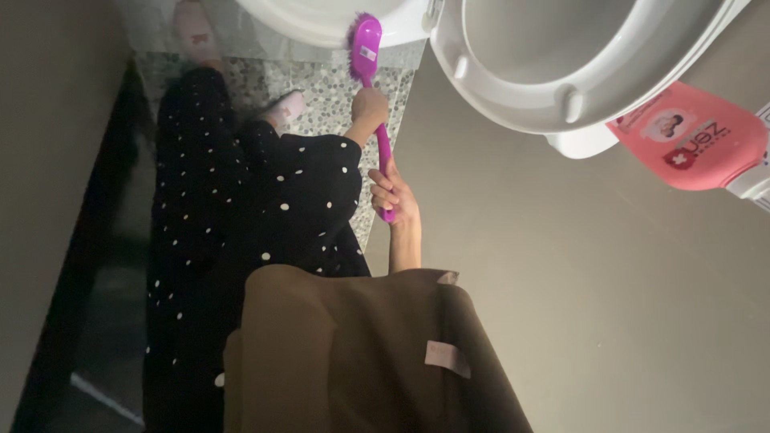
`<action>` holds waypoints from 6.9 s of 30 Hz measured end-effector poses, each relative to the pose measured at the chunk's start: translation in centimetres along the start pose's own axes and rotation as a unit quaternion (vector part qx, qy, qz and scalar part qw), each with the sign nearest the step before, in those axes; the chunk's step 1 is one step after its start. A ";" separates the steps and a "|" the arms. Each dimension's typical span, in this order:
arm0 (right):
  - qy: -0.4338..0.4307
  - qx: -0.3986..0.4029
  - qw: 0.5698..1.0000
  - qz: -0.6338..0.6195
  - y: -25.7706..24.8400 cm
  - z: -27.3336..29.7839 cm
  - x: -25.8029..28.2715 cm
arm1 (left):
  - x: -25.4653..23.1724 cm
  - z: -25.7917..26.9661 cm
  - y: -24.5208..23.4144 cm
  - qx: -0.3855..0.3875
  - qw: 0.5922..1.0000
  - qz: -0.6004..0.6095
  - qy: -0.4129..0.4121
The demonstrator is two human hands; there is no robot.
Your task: The person scrubs the interior of a toilet bowl using a brush and then rinses the area with a handheld bidet sprayer.
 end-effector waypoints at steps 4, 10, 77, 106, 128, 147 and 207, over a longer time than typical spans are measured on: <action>0.000 -0.006 1.000 0.006 1.0 -0.3 1.2 | -1.2 -2.4 2.0 0.021 0.986 -0.139 0.085; -0.039 -0.025 0.987 0.156 1.5 -2.1 2.6 | -2.3 -6.0 1.2 -0.089 0.990 -0.011 0.108; -0.057 -0.108 0.944 0.305 0.2 -7.1 1.3 | 4.5 -4.4 -5.9 -0.206 0.958 0.178 -0.085; -0.045 -0.226 0.868 0.440 -4.1 2.3 -6.3 | 8.7 3.9 8.9 -0.045 0.995 0.075 0.051; -0.054 -0.159 0.894 0.415 4.6 -2.0 -0.6 | 2.5 -1.3 -0.8 -0.047 0.979 0.199 -0.022; -0.091 -0.358 0.277 0.887 8.4 -5.9 4.7 | 2.0 -2.9 -8.3 -0.010 0.977 0.200 -0.070; -0.292 -0.462 0.345 0.763 3.1 -2.1 8.7 | 31.8 6.5 -18.4 -0.194 0.941 0.262 -0.092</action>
Point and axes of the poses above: each hand's wrist, its own z-axis away from the middle knuckle, its own y-axis out of the palm, x = y × z, the point moved 9 cm from there along -z, towards the middle knuckle, and after that the axes turned 1 degree about z, right-handed, at the moved point
